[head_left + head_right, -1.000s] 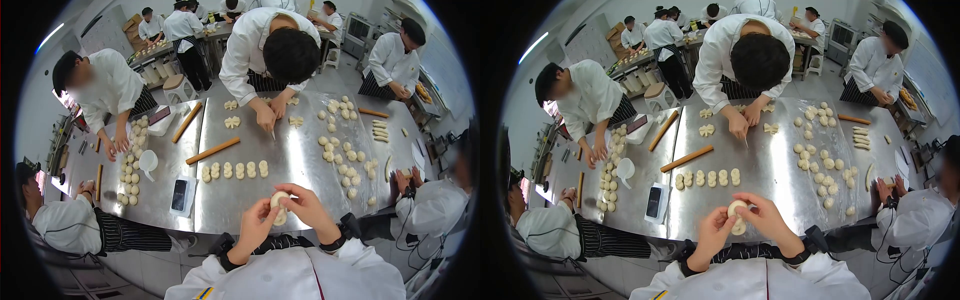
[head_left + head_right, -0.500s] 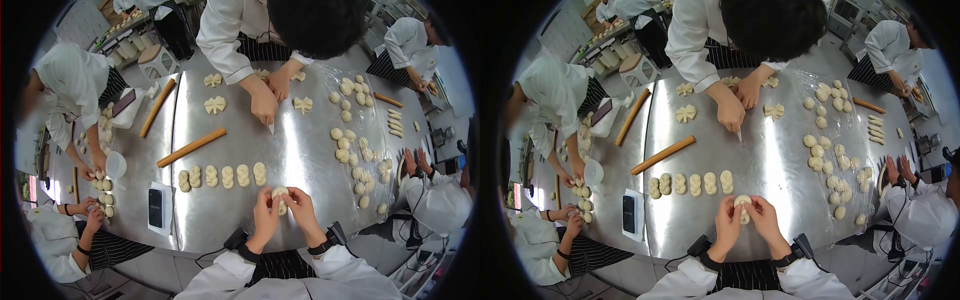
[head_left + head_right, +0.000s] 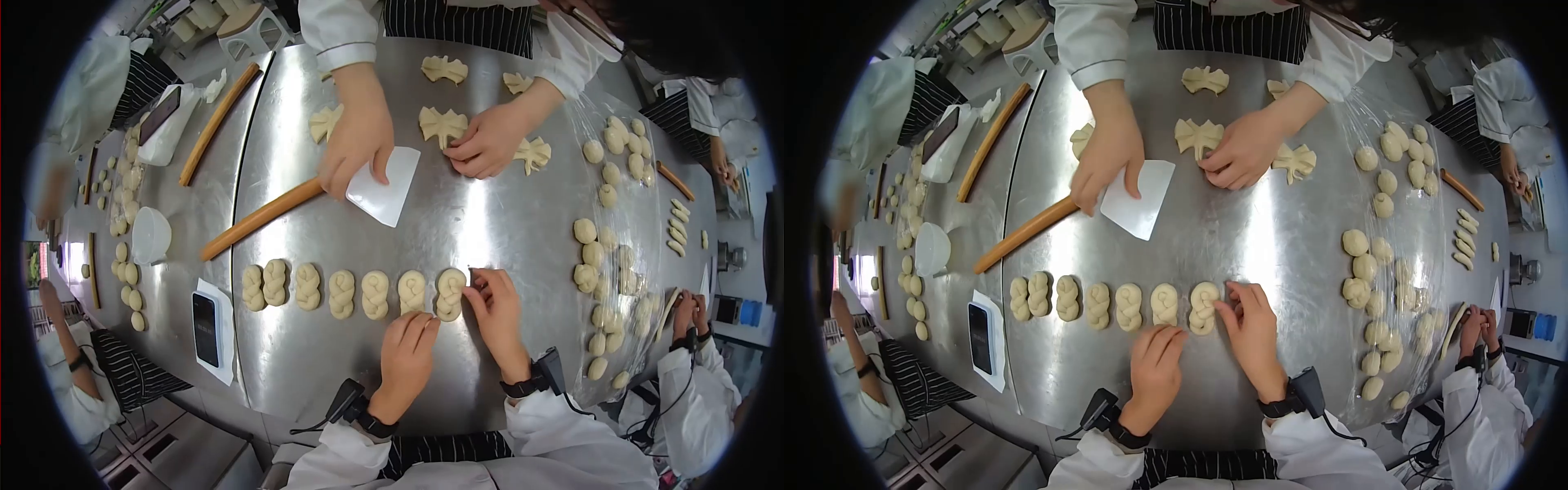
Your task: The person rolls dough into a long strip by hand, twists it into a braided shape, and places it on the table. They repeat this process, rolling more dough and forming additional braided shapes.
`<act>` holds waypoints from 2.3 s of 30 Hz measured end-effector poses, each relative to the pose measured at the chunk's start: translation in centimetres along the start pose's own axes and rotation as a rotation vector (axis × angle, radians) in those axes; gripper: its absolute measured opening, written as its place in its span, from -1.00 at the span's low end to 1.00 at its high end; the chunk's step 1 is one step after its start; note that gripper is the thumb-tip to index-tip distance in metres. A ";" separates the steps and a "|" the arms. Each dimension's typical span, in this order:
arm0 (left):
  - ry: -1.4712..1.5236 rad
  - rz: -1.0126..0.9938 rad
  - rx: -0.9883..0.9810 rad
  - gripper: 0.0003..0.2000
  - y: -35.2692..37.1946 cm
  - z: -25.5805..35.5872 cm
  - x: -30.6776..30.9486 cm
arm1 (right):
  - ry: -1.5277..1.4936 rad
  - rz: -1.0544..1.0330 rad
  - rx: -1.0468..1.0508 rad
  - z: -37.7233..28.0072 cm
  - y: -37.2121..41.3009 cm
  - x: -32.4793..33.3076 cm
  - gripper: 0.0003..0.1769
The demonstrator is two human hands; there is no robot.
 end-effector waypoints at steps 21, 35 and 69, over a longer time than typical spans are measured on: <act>-0.282 -0.156 -0.134 -0.51 3.2 0.2 -2.6 | 0.222 -0.305 0.468 1.0 1.0 0.4 -0.45; -0.234 -0.119 -0.260 -0.56 2.1 -0.1 -3.7 | -0.151 0.152 0.171 1.4 2.6 -0.1 -0.80; -0.181 -0.060 -0.250 -0.66 2.2 0.9 -4.0 | -0.169 0.143 -0.012 0.2 7.0 -1.3 -0.50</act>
Point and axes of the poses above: each hand's wrist, its own y-axis away from the middle knuckle, its own x-axis out of the back of the hand, z = x × y, the point moved 6 cm from there along -y, towards the middle knuckle, and after that the axes turned 3 degrees about y, right-handed, at the moved point
